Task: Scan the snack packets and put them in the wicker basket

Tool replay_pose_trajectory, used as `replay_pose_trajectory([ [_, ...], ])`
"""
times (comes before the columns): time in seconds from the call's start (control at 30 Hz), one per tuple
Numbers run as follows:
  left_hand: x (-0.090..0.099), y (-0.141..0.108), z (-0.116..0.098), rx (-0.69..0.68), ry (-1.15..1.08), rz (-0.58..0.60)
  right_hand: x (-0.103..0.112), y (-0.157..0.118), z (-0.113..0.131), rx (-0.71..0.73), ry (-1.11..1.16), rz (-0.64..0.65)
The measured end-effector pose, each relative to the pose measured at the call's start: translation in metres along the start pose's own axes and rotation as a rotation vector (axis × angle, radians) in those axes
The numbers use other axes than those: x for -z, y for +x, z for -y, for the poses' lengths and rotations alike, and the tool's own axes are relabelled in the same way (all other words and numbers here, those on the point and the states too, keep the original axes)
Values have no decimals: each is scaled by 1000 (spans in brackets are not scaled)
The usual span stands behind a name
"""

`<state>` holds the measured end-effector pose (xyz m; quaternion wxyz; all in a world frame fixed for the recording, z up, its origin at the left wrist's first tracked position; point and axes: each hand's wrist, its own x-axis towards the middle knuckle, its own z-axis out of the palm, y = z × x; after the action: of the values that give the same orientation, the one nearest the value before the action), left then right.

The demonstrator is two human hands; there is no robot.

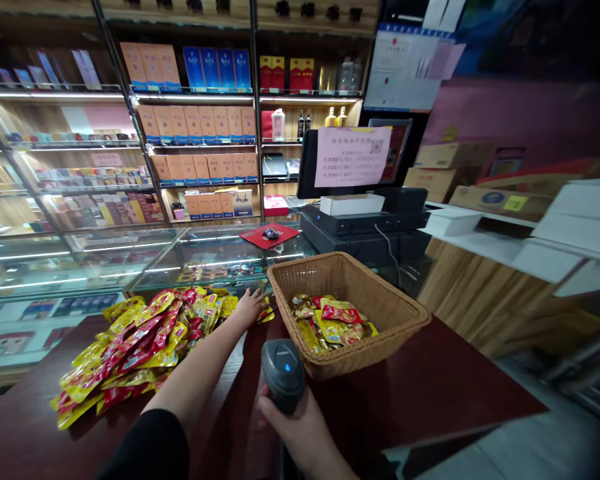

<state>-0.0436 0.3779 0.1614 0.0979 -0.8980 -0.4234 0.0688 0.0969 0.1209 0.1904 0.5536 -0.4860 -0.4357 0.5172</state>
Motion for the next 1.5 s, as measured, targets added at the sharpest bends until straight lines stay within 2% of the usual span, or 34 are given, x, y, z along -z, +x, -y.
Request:
replay_pose_trajectory([
  [0.13, -6, -8, -4, -29, -8, 8, 1, 0, 3, -46, 35, 48],
  [0.33, 5, -46, -15, -179, -56, -4, -3, -1, 3, -41, 58, 131],
  [0.47, 12, -72, -30, -151, -88, 60, -3, -3, -3, -67, 70, 164],
  [0.57, 8, -93, -36, -140, -133, 61, -3, -5, -8, -91, 104, 155],
  [0.77, -4, -139, -37, 70, -173, 4, 1, -7, -13, -117, 142, 123],
  [0.9, -2, -156, -43, 161, -134, -36, 3, -2, -21, -147, 125, 148],
  [0.97, 0, -161, -44, 273, -166, -30, 3, 0, -25, -149, 107, 183],
  [1.07, 4, -170, -37, 542, -354, -77, 1, 1, -29, -147, 89, 194],
  [1.13, 5, -179, -31, 721, -561, -220, -2, 1, -28, -166, 84, 191],
  [1.2, 5, -188, -29, 818, -848, -413, -3, 0, -24, -187, 79, 210],
  [1.27, 7, -195, -36, 825, -1214, -569, -3, 0, -18, -186, 75, 247],
  [1.37, 16, -202, -60, 754, -1692, -673, -3, 2, -10, -138, 56, 293],
  [1.43, 27, -204, -78, 724, -1829, -688, -5, 5, -8, -101, 26, 257],
  [1.5, 41, -206, -94, 702, -1866, -685, -9, 10, -8, -48, -11, 192],
])
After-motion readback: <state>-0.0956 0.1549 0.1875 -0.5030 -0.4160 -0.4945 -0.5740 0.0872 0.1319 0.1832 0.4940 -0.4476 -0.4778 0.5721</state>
